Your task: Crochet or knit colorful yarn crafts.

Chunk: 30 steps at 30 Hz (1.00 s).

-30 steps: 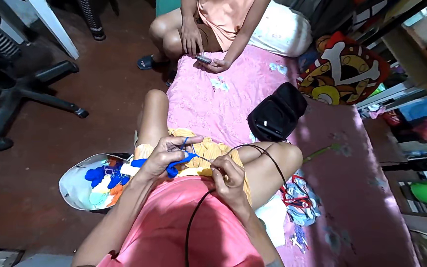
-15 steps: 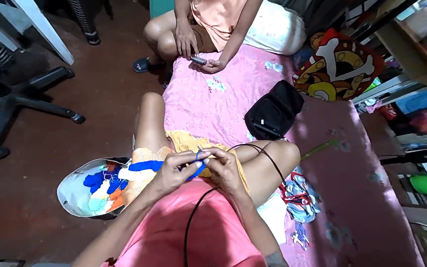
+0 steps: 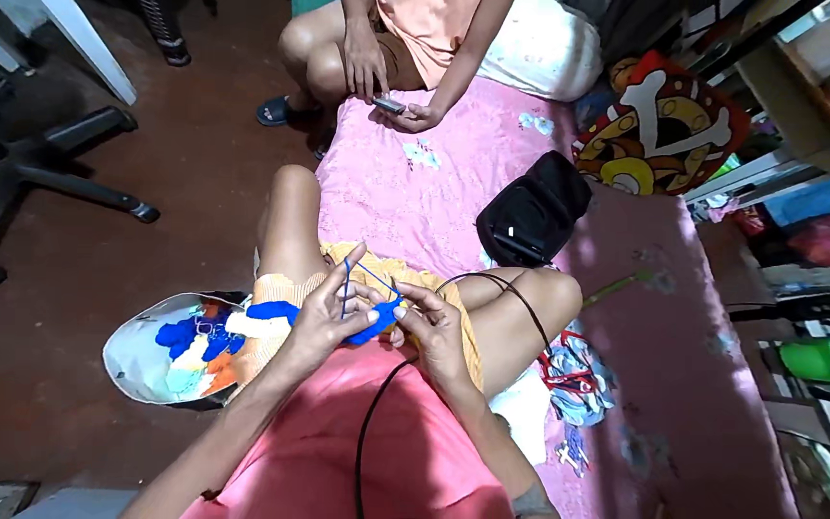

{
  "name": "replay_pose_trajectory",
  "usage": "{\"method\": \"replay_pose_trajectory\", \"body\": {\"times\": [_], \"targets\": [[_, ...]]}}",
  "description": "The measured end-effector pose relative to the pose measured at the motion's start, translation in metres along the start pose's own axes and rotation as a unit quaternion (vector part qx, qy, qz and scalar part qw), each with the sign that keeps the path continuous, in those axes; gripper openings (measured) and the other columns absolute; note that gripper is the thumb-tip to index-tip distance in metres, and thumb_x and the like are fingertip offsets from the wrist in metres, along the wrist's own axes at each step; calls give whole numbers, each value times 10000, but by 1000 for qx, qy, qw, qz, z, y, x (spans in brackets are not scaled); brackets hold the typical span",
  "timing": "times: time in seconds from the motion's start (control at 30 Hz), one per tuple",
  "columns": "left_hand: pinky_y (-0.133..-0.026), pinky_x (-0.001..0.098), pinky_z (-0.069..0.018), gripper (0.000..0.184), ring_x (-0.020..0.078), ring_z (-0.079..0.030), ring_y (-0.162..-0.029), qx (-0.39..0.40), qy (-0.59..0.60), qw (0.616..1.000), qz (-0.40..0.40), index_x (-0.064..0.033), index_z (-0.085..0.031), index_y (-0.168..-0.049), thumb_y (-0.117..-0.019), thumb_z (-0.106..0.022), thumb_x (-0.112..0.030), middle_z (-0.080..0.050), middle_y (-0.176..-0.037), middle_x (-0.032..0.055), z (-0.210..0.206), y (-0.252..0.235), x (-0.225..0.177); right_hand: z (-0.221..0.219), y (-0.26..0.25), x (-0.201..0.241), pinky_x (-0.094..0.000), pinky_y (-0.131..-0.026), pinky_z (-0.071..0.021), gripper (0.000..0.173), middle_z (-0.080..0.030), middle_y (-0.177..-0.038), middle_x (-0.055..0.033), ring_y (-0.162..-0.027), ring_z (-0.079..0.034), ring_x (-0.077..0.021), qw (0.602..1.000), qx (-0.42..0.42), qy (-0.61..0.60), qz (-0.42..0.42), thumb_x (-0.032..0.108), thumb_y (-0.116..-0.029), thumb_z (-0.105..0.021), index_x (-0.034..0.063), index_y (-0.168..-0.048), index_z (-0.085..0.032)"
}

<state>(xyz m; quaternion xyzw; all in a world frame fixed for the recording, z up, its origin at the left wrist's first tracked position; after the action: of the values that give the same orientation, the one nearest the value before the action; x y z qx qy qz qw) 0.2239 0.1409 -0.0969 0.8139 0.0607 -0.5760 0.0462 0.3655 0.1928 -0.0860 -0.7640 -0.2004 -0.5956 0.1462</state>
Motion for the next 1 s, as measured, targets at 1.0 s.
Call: {"method": "replay_pose_trajectory", "body": {"times": [1.0], "targets": [[-676, 180, -534, 633, -4, -637, -705, -111, -310, 943, -42, -72, -492, -1484, -862, -604, -98, -701, -835, -41, -7, 35, 23, -6, 51, 13, -335, -499, -509, 303, -658, -796, -85, -603, -622, -189, 778, 92, 579, 224, 51, -892, -622, 133, -1124, -798]]}}
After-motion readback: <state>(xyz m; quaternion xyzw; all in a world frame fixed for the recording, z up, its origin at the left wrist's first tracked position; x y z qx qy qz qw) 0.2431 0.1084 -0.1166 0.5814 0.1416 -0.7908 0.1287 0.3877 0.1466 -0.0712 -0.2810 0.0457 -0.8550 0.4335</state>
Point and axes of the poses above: each hand's wrist, its own y-axis away from the middle knuckle, its own z-axis out of the back of the hand, x = y × z, the point moved 9 cm from there along -y, towards the middle knuckle
